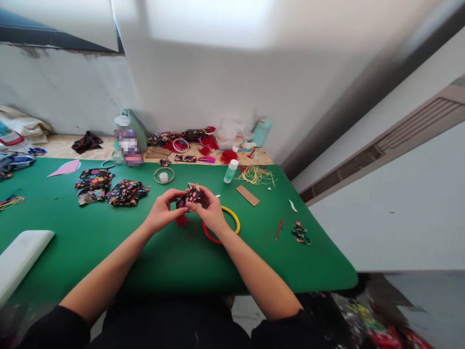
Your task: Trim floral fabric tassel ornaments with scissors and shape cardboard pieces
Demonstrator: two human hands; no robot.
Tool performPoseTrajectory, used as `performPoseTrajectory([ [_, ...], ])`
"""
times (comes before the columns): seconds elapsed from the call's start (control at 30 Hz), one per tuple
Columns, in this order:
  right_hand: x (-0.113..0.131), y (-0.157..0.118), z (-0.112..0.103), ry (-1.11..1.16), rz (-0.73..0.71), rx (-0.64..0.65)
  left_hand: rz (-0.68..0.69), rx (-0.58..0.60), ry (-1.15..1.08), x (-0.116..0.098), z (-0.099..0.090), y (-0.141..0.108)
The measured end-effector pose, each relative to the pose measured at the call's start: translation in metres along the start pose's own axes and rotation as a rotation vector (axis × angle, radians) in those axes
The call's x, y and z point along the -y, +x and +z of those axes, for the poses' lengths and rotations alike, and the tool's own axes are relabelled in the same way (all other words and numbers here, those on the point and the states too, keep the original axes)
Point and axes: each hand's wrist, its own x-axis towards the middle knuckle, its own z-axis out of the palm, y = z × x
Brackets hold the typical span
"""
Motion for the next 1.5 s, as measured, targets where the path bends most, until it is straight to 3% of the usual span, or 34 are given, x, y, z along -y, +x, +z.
performPoseTrajectory([
  [0.17, 0.003, 0.0, -0.001, 0.001, 0.01, -0.03, -0.008, 0.004, -0.036, -0.002, 0.0, -0.002],
  [0.33, 0.009, -0.002, -0.002, -0.019, 0.02, -0.038, 0.089, 0.026, 0.028, -0.005, -0.002, -0.003],
  [0.6, 0.015, -0.001, -0.006, 0.034, -0.107, -0.031, 0.128, 0.066, 0.154, -0.012, -0.004, -0.004],
  [0.8, 0.012, -0.002, -0.004, -0.027, -0.039, 0.004, 0.242, 0.037, 0.318, -0.011, -0.003, -0.007],
  [0.93, 0.014, -0.004, -0.005, -0.03, -0.039, 0.014, 0.274, 0.061, 0.274, -0.011, -0.001, -0.006],
  [1.07, 0.017, -0.004, -0.007, -0.018, -0.029, 0.002, 0.186, 0.132, 0.158, -0.014, -0.002, -0.007],
  [1.23, 0.015, -0.003, -0.007, -0.076, 0.002, -0.099, 0.055, 0.181, 0.072, -0.017, -0.001, -0.008],
  [1.5, 0.015, -0.004, -0.006, -0.126, 0.009, -0.137, -0.032, 0.237, -0.001, -0.012, 0.0, -0.007],
])
